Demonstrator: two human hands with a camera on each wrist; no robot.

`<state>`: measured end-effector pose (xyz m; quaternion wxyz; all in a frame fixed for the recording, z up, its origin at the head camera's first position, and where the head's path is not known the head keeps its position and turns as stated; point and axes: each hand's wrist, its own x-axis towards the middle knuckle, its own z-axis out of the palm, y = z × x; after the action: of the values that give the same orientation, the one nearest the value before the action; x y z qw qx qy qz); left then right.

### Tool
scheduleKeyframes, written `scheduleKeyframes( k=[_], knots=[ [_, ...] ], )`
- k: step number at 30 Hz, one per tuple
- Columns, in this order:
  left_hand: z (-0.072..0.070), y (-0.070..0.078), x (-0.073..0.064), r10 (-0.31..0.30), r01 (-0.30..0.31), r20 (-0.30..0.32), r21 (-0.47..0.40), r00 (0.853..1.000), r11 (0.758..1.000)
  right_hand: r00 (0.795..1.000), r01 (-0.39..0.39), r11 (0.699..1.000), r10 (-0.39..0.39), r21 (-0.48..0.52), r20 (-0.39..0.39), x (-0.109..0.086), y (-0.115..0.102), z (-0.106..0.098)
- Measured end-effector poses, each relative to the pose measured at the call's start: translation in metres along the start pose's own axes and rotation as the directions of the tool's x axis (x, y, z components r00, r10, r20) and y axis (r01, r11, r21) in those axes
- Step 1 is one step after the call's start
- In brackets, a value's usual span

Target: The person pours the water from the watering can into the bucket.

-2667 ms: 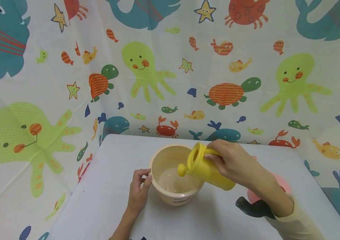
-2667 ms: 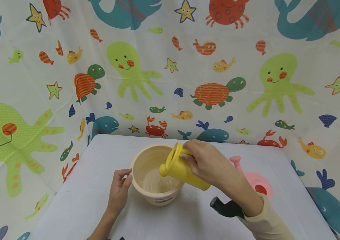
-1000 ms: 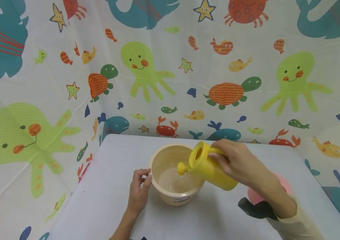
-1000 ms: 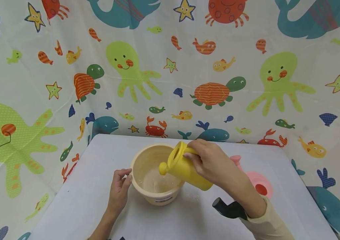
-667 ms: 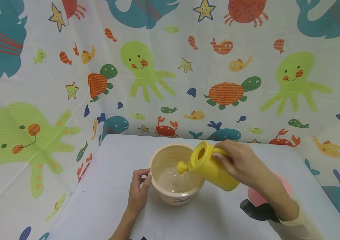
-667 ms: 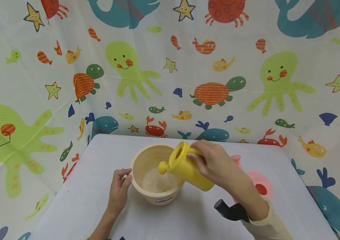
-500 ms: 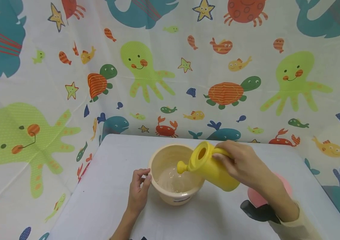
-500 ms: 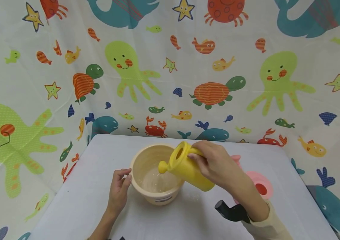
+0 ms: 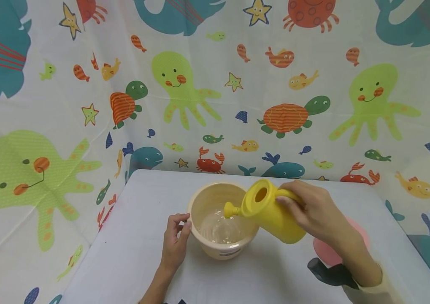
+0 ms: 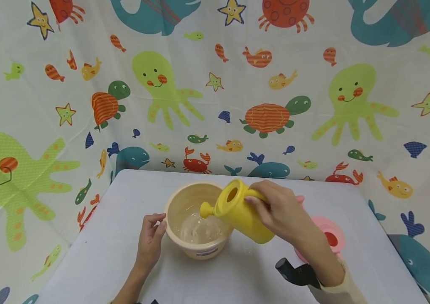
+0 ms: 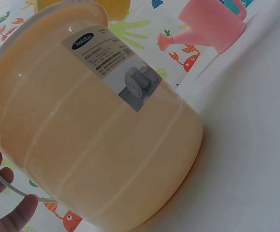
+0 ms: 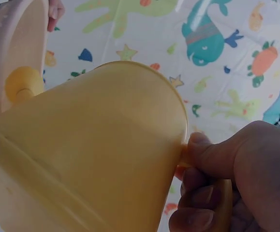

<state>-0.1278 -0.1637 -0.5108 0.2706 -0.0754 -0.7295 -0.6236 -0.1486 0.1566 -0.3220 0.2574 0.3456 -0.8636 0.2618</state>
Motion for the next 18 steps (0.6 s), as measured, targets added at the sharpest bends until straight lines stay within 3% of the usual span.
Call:
scheduleKeyframes(
  k=[9,18],
  knots=[
    [0.003,0.008,0.000,-0.053,0.054,-0.013,0.012,0.998,0.998,0.999,-0.048,0.999,0.048,-0.006,-0.019,-0.010,0.004,-0.001],
    [0.003,0.034,0.002,0.021,-0.022,-0.009,-0.001,1.000,1.000,0.997,-0.074,0.997,0.074,-0.016,-0.036,-0.021,0.007,-0.001]
  ],
)
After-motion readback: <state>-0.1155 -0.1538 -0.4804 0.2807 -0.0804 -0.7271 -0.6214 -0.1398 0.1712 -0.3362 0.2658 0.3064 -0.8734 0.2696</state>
